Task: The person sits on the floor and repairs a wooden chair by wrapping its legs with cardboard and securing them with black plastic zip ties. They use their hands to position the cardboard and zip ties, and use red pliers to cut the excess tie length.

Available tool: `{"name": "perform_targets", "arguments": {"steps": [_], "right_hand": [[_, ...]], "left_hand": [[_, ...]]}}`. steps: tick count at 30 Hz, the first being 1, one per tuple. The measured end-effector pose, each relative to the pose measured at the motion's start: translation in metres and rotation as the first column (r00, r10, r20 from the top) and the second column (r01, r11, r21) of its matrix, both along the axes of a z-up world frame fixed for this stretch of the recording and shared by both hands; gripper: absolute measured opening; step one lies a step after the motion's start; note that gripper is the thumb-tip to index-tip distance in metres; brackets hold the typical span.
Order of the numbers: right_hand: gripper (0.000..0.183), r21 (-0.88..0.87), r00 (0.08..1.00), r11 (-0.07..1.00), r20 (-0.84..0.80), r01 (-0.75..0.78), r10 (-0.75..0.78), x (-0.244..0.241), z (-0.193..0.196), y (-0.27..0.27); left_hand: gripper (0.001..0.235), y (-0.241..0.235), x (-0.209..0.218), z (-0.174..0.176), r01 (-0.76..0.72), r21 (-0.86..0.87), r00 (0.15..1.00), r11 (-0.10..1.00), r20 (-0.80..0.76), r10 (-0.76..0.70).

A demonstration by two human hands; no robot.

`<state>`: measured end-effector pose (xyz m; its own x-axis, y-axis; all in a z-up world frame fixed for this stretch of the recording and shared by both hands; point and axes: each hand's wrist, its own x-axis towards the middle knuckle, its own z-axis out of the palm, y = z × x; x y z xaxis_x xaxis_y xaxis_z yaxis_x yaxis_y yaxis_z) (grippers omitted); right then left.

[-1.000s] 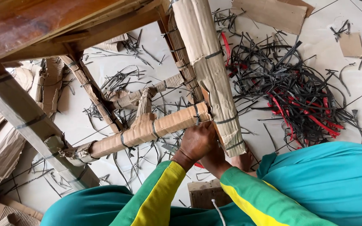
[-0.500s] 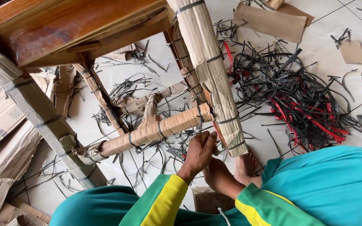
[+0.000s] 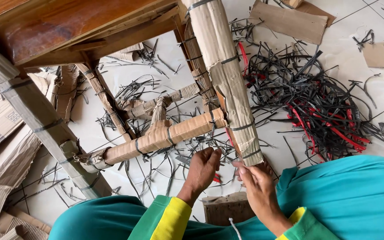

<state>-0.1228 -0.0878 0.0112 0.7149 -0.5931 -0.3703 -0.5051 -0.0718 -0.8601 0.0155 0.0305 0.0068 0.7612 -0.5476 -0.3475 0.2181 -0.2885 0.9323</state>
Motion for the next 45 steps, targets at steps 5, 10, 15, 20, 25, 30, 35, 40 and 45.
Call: {"name": "perform_targets", "arguments": {"steps": [5,10,15,20,25,30,35,40,45], "right_hand": [[0.027,0.411,0.963,0.871,-0.113,0.27,-0.246,0.008,-0.02,0.002],[0.032,0.435,0.967,0.864,-0.098,0.253,-0.234,0.014,-0.012,0.005],[0.023,0.208,0.988,0.976,0.121,0.064,-0.091,0.009,0.015,0.027],[0.048,0.937,0.924,0.336,0.045,0.092,-0.379,0.043,0.013,0.043],[0.037,0.984,0.833,0.115,0.179,-0.14,-0.523,0.072,-0.009,0.04],[0.021,0.997,0.821,0.049,0.082,-0.066,-0.565,0.064,-0.028,0.031],[0.014,0.901,0.905,0.395,0.008,0.177,-0.425,0.048,-0.014,0.031],[0.023,0.811,0.923,0.536,-0.013,0.235,-0.385,0.039,-0.007,0.028],[0.021,0.782,0.922,0.566,-0.028,0.26,-0.386,0.041,-0.006,0.026]], "left_hand": [[0.024,0.0,-0.009,0.003,-0.035,0.162,0.997,0.986,-0.06,0.045],[0.017,0.003,-0.008,-0.005,0.001,0.023,0.993,1.0,-0.12,0.001],[0.008,0.004,-0.008,-0.026,-0.023,-0.183,0.954,0.983,-0.297,-0.033],[0.02,0.009,-0.004,-0.023,-0.135,-0.384,0.851,0.913,-0.518,-0.092],[0.018,0.009,0.0,-0.027,-0.141,-0.309,0.859,0.94,-0.511,-0.039],[0.017,0.003,0.007,-0.03,-0.16,-0.223,0.866,0.962,-0.499,0.028],[0.005,-0.002,0.019,-0.027,-0.139,-0.14,0.904,0.98,-0.422,0.068],[0.011,-0.008,0.025,0.003,0.014,-0.028,0.943,1.0,-0.332,-0.023],[0.019,-0.009,0.029,0.021,0.152,0.167,0.988,0.974,-0.042,-0.147]]}}
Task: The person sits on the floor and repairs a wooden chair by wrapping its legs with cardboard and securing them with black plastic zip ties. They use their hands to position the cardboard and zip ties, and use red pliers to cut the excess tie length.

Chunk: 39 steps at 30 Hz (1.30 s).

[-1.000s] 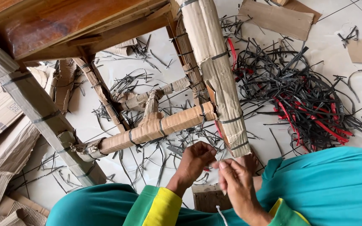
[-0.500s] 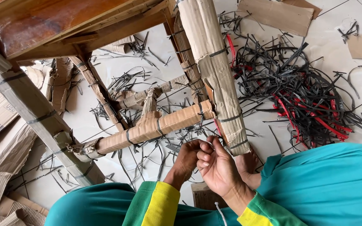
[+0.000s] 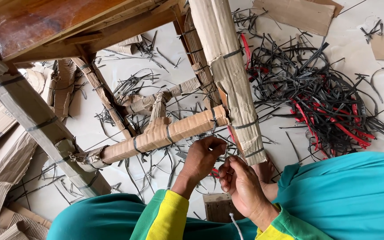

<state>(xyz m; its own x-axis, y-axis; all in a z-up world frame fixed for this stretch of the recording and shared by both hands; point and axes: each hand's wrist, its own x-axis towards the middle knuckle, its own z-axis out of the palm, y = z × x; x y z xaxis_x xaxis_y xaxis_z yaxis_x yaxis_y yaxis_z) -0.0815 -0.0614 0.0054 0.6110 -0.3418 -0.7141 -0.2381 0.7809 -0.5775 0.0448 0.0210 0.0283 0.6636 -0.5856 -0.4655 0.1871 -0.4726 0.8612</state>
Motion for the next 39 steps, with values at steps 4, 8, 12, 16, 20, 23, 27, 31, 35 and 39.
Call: {"name": "perform_targets", "arguments": {"steps": [4,8,12,16,20,23,27,31,35,39], "right_hand": [[0.022,0.044,1.0,0.999,0.013,-0.025,0.024,0.001,0.001,0.005],[0.021,0.018,0.998,0.999,-0.045,-0.032,0.033,0.0,0.009,0.007],[0.037,-0.007,0.999,1.0,-0.034,0.017,-0.017,-0.003,0.025,0.014],[0.038,0.013,0.999,0.998,0.008,0.053,-0.053,-0.005,0.022,0.014],[0.035,0.017,0.995,0.995,-0.002,0.097,-0.097,-0.005,0.015,0.013],[0.039,-0.026,0.993,0.993,-0.022,0.116,-0.116,-0.003,0.022,0.011],[0.043,-0.017,0.99,0.99,-0.012,0.143,-0.143,0.0,0.031,0.013],[0.039,-0.012,0.99,0.991,-0.036,0.136,-0.136,-0.002,0.028,0.014],[0.039,0.021,0.985,0.986,-0.057,0.165,-0.164,-0.003,0.024,0.014],[0.045,-0.005,0.989,0.991,-0.062,0.137,-0.137,-0.002,0.03,0.018]], "left_hand": [[0.036,0.002,-0.001,0.031,-0.195,-0.143,0.947,0.97,-0.286,0.149],[0.016,0.005,-0.004,0.002,-0.316,-0.356,0.891,0.88,-0.431,0.146],[0.018,0.007,-0.005,0.006,-0.341,-0.275,0.883,0.899,-0.423,0.205],[0.036,0.004,-0.003,0.031,-0.322,-0.171,0.886,0.931,-0.401,0.233],[0.022,0.002,-0.005,0.002,-0.335,-0.361,0.896,0.87,-0.409,0.175],[0.011,-0.001,-0.008,-0.013,-0.348,-0.344,0.907,0.872,-0.359,0.22],[0.007,0.004,-0.009,-0.008,-0.333,-0.327,0.913,0.884,-0.344,0.217],[0.005,0.005,-0.009,-0.011,-0.305,-0.265,0.94,0.915,-0.24,0.244],[0.009,0.005,-0.009,-0.007,-0.281,-0.243,0.949,0.928,-0.217,0.231],[0.009,0.006,-0.01,-0.009,-0.237,-0.262,0.965,0.936,-0.177,0.194]]}}
